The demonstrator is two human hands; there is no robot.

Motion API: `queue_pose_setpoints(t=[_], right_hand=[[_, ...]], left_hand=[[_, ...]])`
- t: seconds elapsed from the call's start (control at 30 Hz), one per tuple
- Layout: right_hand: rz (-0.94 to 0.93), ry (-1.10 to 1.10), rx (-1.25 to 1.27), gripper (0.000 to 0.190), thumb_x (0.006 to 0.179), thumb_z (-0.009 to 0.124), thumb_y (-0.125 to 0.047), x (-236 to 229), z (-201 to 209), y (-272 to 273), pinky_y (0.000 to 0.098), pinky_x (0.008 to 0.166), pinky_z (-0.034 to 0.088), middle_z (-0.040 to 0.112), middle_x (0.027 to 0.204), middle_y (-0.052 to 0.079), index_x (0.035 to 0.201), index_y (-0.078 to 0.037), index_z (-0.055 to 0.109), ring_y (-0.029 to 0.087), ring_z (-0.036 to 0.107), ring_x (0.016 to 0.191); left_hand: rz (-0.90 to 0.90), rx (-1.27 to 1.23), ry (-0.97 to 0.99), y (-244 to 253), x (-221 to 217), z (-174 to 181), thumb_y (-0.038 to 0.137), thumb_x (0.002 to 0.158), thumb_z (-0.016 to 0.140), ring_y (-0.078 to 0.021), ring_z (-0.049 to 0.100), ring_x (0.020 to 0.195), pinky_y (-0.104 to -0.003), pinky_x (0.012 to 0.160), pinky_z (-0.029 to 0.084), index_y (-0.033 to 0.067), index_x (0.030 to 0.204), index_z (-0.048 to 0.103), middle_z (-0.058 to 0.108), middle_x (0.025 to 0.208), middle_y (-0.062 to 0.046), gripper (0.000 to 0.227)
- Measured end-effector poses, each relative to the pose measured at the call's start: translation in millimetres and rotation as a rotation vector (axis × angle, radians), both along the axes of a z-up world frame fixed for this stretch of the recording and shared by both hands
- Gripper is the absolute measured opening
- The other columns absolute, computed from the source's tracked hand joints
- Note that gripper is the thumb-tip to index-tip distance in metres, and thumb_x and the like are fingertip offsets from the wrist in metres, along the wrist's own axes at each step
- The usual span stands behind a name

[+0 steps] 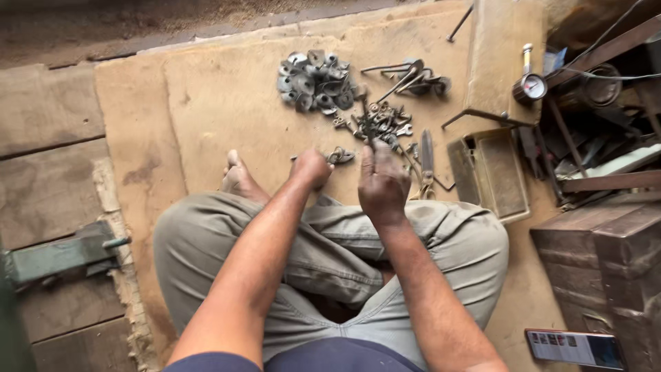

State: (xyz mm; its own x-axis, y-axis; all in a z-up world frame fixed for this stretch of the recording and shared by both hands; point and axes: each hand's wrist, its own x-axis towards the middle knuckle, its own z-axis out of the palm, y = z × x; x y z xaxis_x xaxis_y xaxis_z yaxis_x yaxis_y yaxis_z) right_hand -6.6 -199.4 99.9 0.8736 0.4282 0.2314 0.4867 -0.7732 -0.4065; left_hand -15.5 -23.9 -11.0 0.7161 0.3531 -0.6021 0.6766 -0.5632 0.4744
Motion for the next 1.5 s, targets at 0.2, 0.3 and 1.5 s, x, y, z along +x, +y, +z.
queue_pose_setpoints(t=[0.2,0.3,1.5], right_hand=[[0.077,-0.031,-0.324,0.023,0.103,0.061,-0.024,15,-51,-3,0.0482,0.057,0.051,0.062,0.062,0.016,0.086,-0.01,0.068,0.034,0.064,0.056],[0.09,-0.193,-0.152,0.025,0.109,0.059,-0.024,7,-53,-11,0.0493,0.055,0.051,0.064,0.065,0.017,0.094,-0.005,0.065,0.035,0.064,0.057],[-0.274,0.826,0.202,0.032,0.104,0.052,-0.037,40,-39,11,0.0407,0.064,0.059,0.075,0.077,0.015,0.11,-0.01,0.068,0.028,0.073,0.065]], left_hand=[[-0.118,0.083,-0.039,3,24,-27,0.044,0.09,0.077,-0.0374,0.07,0.109,-0.046,0.093,0.056,0.0044,0.108,0.077,0.073,0.116,-0.022,0.044],[-0.178,0.128,0.022,-2,15,-44,0.046,0.095,0.072,-0.0383,0.071,0.108,-0.048,0.092,0.057,0.0032,0.109,0.076,0.073,0.116,-0.023,0.045],[-0.006,-0.119,-0.071,1,10,1,0.035,0.088,0.077,-0.0313,0.077,0.089,-0.045,0.083,0.06,0.0097,0.101,0.079,0.078,0.093,-0.016,0.029]])
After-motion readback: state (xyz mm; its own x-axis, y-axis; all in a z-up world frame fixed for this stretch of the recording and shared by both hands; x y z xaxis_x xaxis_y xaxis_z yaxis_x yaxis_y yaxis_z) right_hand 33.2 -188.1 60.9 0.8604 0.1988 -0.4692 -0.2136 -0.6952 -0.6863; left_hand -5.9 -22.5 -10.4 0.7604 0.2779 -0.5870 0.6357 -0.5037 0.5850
